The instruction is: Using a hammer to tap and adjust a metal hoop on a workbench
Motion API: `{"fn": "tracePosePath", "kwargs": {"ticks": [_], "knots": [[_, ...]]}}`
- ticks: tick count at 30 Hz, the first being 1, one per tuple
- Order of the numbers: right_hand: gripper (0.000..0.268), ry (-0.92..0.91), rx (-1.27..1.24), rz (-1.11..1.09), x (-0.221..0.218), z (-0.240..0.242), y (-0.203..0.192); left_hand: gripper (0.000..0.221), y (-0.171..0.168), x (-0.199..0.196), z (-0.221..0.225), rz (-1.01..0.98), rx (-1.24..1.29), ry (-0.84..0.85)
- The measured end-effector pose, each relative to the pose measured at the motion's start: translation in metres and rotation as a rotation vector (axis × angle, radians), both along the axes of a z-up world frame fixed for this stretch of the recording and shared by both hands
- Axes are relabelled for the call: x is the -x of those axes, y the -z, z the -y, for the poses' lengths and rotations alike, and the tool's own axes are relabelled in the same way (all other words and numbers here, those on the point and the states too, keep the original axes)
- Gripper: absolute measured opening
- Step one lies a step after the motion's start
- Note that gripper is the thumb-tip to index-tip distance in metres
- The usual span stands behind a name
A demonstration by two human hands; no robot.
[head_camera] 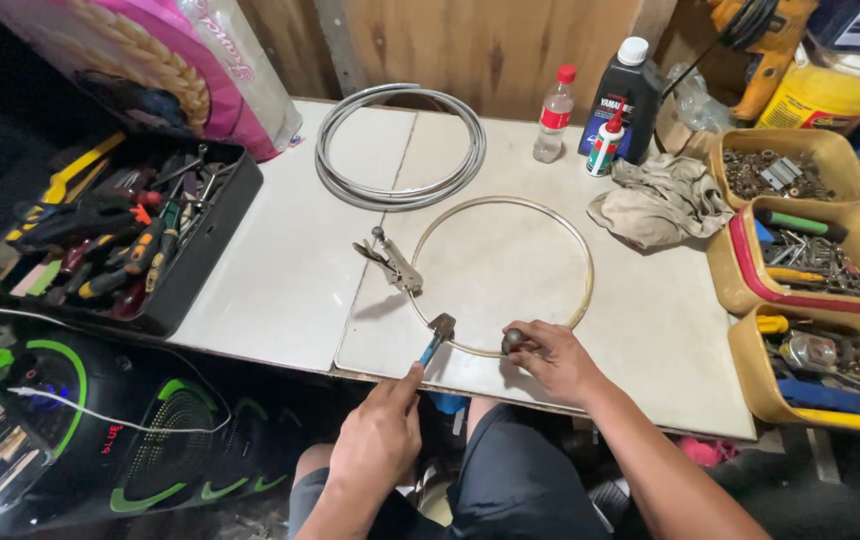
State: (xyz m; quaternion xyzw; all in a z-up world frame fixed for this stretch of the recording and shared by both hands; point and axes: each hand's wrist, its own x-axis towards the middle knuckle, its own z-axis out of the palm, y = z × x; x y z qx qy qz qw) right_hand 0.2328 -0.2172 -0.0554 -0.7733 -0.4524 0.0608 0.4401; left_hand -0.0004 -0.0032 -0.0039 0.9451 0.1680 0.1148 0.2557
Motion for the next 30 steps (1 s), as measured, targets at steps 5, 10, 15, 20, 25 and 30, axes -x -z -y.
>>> {"fn": "tracePosePath", "kwargs": {"ticks": [5, 10, 15, 20, 25, 30], "knots": [[0.028, 0.014, 0.026, 0.056, 0.007, -0.006, -0.008, 0.050, -0.012, 0.001, -0.001, -0.025, 0.029, -0.023], [0.028, 0.010, 0.028, 0.093, 0.007, -0.003, -0.004, 0.046, -0.076, 0.005, 0.012, 0.255, 0.056, 0.042], [0.030, 0.003, -0.023, 0.135, 0.008, -0.005, -0.007, 0.038, -0.155, 0.010, 0.041, 0.644, -0.003, 0.142], [0.028, 0.005, -0.030, 0.107, 0.001, -0.003, 0.010, 0.040, -0.093, -0.003, 0.047, 0.724, -0.013, 0.213], [0.034, -0.005, -0.060, 0.119, 0.001, -0.003, 0.003, 0.043, -0.049, -0.004, 0.028, 0.108, 0.013, 0.116], [0.034, 0.003, -0.045, 0.107, 0.000, -0.003, 0.002, 0.038, -0.109, 0.008, 0.046, 0.508, 0.061, 0.094]]}}
